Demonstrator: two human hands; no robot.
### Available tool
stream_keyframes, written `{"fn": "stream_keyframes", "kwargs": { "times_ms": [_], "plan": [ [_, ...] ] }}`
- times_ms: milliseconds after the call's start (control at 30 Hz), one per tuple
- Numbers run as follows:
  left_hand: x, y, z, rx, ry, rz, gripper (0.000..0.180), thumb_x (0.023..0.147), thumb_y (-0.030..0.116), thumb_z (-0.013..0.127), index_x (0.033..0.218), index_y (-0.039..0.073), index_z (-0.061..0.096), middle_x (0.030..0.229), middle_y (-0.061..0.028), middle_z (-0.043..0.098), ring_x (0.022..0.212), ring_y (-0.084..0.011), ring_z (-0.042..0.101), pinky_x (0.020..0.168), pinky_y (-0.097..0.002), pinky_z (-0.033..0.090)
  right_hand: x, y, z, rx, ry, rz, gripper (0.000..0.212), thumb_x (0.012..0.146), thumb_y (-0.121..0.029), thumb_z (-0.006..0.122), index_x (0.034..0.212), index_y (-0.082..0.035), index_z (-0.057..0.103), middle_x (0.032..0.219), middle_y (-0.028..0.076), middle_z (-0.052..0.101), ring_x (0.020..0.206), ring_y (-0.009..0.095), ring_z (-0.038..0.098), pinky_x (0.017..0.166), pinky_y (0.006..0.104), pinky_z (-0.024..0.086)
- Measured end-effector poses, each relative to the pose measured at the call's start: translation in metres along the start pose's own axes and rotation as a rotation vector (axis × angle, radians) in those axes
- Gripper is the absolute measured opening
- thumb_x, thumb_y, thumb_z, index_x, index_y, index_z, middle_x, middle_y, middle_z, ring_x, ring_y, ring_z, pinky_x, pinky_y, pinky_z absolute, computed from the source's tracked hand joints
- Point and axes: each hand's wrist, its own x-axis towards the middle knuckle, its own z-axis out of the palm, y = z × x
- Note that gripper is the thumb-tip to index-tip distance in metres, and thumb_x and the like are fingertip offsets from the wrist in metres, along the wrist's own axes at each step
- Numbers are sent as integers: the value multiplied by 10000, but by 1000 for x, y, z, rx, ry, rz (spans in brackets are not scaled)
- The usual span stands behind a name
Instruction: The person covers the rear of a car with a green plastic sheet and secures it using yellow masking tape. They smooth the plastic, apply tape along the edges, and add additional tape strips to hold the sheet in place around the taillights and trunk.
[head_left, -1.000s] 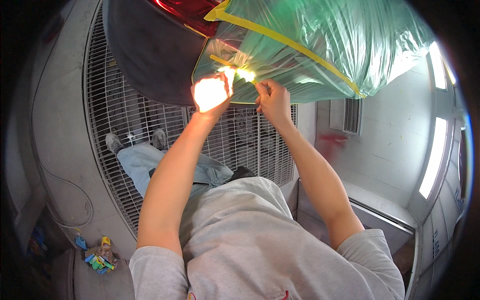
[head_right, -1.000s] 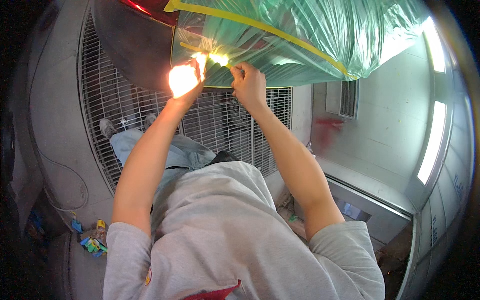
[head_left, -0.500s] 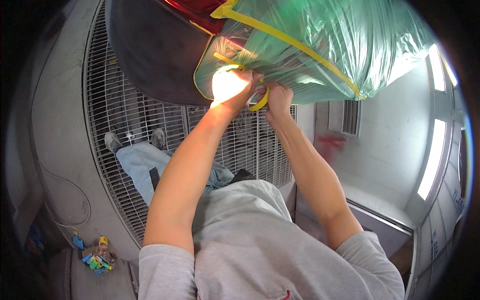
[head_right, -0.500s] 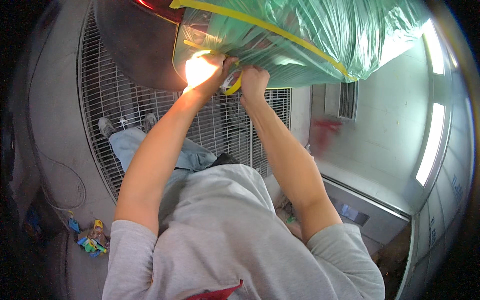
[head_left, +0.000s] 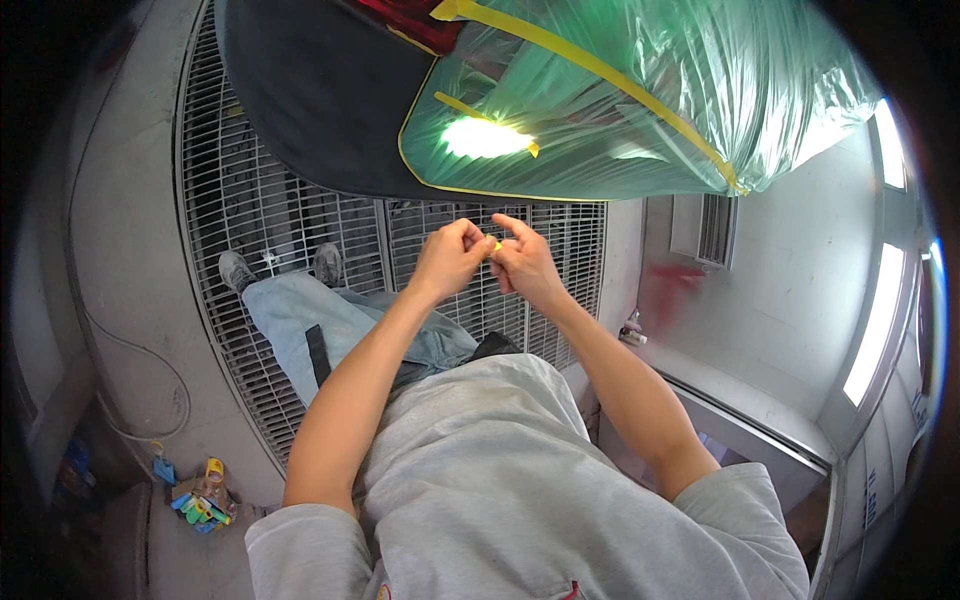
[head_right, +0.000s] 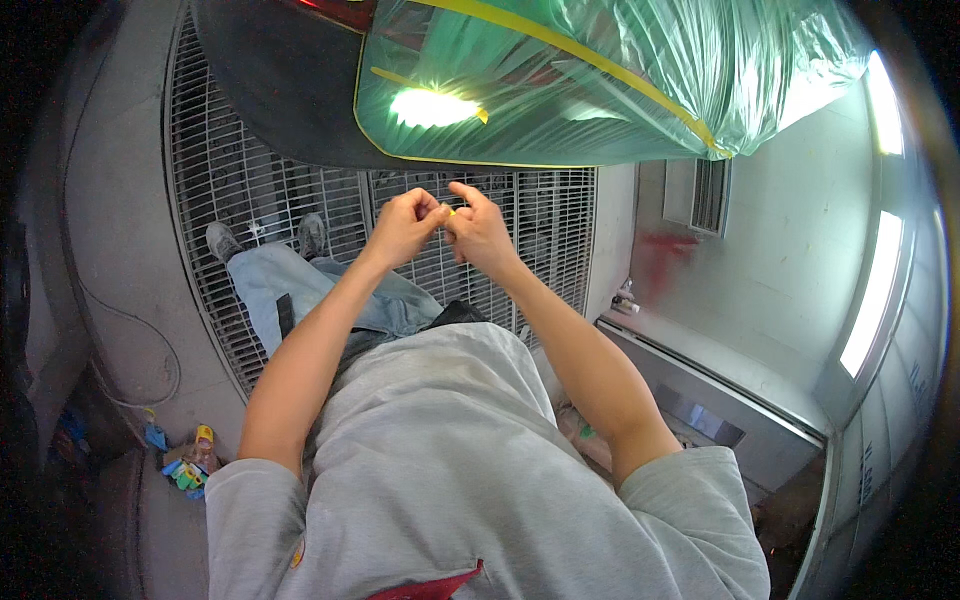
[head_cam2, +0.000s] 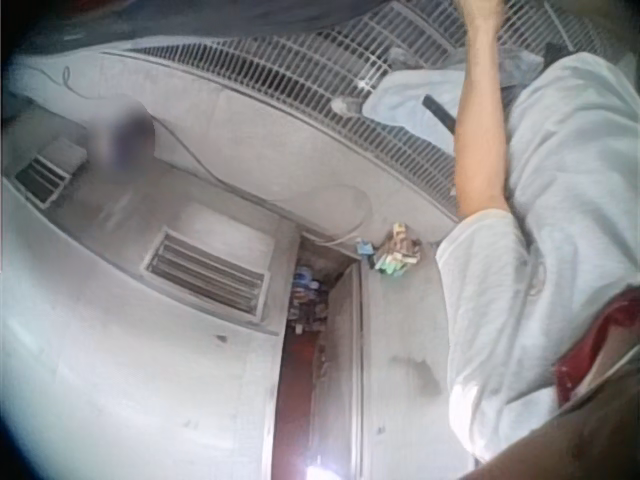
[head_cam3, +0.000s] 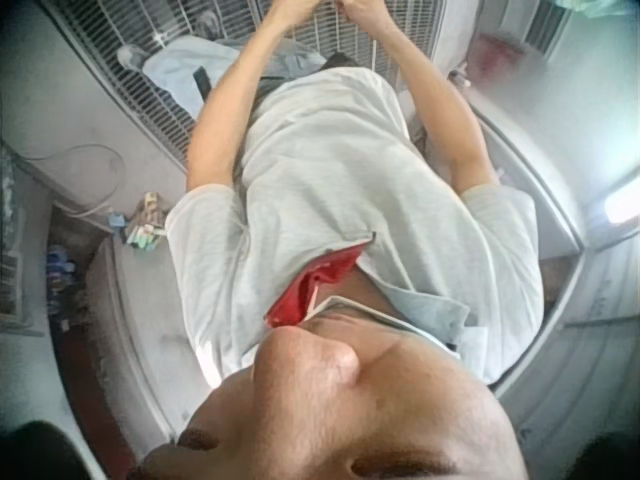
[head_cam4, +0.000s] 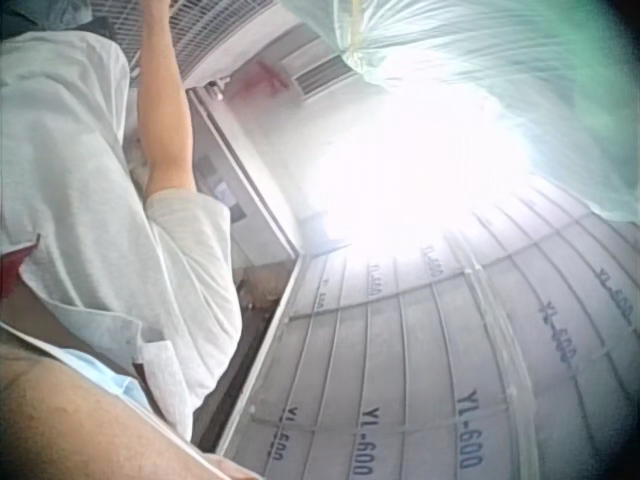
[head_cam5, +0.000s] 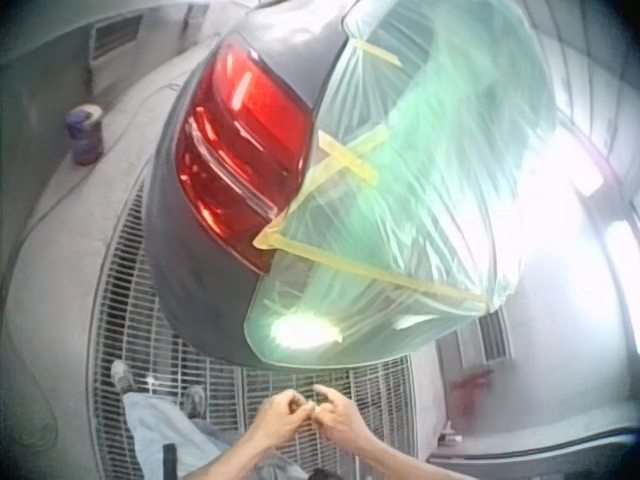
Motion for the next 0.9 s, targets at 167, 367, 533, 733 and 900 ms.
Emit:
{"fn": "stream_keyframes", "kwargs": {
  "times_ms": [167, 367, 533, 733, 900],
  "plan": [
    [15, 1, -40, 131, 151, 96, 227, 948, 249, 684, 899, 28, 698, 759, -150, 712, 682, -315, 698, 613, -431, 501, 12, 3, 3, -223, -87, -184, 486, 1044, -205, 597, 1470, -6, 475, 693, 91, 678, 543, 199, 645, 513, 344, 507],
    [27, 15, -72, 288, 603, 315, 205, 1002, 244, 671, 913, 60, 691, 755, -112, 693, 657, -300, 667, 610, -413, 506, 49, 4, -53, -891, 75, -411, 319, 1034, -309, 604, 1290, -121, 636, 749, 184, 700, 670, 389, 684, 638, 492, 524],
    [53, 27, -67, 386, 680, 523, 204, 870, 211, 834, 838, 42, 724, 740, -89, 715, 601, -230, 673, 553, -339, 498, 81, 10, -56, -553, 292, -237, 257, 985, -318, 648, 1027, -79, 731, 765, 148, 726, 723, 358, 711, 669, 448, 530],
    [72, 32, -75, 681, 730, 464, 373, 763, 359, 906, 676, 75, 680, 618, -77, 679, 533, -261, 653, 499, -341, 482, 95, 6, -61, -592, 463, -238, 285, 961, -339, 681, 950, -64, 757, 769, 121, 742, 723, 345, 714, 666, 441, 527],
    [64, 28, -47, 570, 525, 434, 400, 827, 457, 834, 712, 100, 695, 651, -86, 688, 557, -283, 648, 525, -364, 496, 97, 2, -67, -634, 506, -233, 279, 957, -326, 697, 938, -55, 759, 777, 131, 744, 731, 355, 717, 672, 448, 530]
  ]
}}
